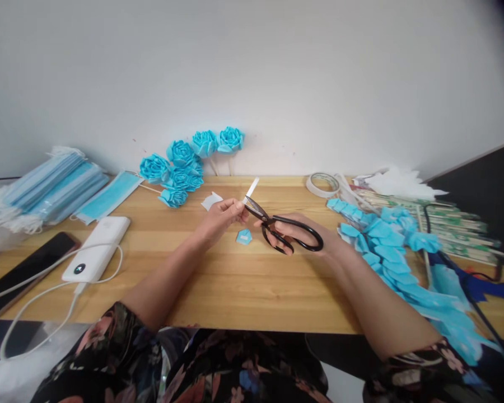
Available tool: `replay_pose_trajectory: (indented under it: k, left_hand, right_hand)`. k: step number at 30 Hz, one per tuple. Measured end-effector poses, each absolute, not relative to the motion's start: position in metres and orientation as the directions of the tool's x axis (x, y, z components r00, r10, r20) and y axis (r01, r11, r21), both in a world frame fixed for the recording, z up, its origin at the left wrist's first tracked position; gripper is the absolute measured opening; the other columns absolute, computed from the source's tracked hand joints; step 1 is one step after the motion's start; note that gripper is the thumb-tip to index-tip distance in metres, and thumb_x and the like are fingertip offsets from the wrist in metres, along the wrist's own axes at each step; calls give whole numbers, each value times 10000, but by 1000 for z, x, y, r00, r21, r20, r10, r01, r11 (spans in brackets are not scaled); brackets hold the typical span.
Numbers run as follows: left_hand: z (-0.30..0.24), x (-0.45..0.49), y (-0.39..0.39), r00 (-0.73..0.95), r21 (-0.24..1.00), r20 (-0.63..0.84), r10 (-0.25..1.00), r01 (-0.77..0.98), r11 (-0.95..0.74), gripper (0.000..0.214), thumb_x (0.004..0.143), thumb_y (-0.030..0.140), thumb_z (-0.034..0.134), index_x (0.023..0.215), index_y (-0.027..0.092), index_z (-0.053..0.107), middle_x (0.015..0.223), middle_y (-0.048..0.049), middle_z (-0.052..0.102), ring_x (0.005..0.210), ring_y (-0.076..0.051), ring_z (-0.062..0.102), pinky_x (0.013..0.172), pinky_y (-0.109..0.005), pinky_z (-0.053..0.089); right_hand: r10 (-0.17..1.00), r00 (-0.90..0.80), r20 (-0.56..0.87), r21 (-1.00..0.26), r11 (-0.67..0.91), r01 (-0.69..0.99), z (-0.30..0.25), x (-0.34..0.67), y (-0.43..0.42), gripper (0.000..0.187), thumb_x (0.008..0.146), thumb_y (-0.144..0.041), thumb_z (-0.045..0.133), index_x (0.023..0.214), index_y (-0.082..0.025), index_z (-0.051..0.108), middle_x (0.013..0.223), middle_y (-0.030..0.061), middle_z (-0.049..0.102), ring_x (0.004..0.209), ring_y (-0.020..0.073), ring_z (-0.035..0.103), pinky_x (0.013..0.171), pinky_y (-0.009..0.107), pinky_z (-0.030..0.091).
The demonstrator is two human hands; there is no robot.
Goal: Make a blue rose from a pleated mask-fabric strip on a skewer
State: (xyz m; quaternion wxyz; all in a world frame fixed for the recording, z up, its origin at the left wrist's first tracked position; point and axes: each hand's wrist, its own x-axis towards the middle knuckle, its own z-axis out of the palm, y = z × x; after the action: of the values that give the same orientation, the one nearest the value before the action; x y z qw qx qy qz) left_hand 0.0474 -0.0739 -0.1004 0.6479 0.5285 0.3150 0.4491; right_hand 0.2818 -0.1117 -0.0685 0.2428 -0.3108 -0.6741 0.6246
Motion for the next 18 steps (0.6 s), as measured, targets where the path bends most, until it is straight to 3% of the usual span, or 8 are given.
replay_pose_trajectory:
  k: [7,12,18]
  left_hand:
    - [-99,48,-75,411,976,59,910,-215,34,521,687,628,774,722,124,648,731,-44,663,701,-154,615,718,-301,491]
    - [-101,47,-75,412,978,71,909,-206,17,495,726,613,751,735,128,654,736,-41,657,693,-146,611,716,-297,491]
    - [-96,42,-75,430,985,98,897,-172,-25,402,784,536,735,797,139,674,765,-43,666,704,-139,618,718,-280,489]
  right_hand:
    - [762,-639,-109,-981,20,192,-62,277,-113,532,878,-646,546,809,-125,630,697,0,541,472,53,477,432,190,386]
    - [794,-587,-155,-972,-18,232,-59,275,-115,555,844,-637,590,1051,-129,674,632,-39,484,442,46,427,394,172,338]
    - [836,-533,-130,-966,13,257,-61,276,-113,568,844,-594,610,1151,-122,687,580,-57,453,460,59,447,433,181,417]
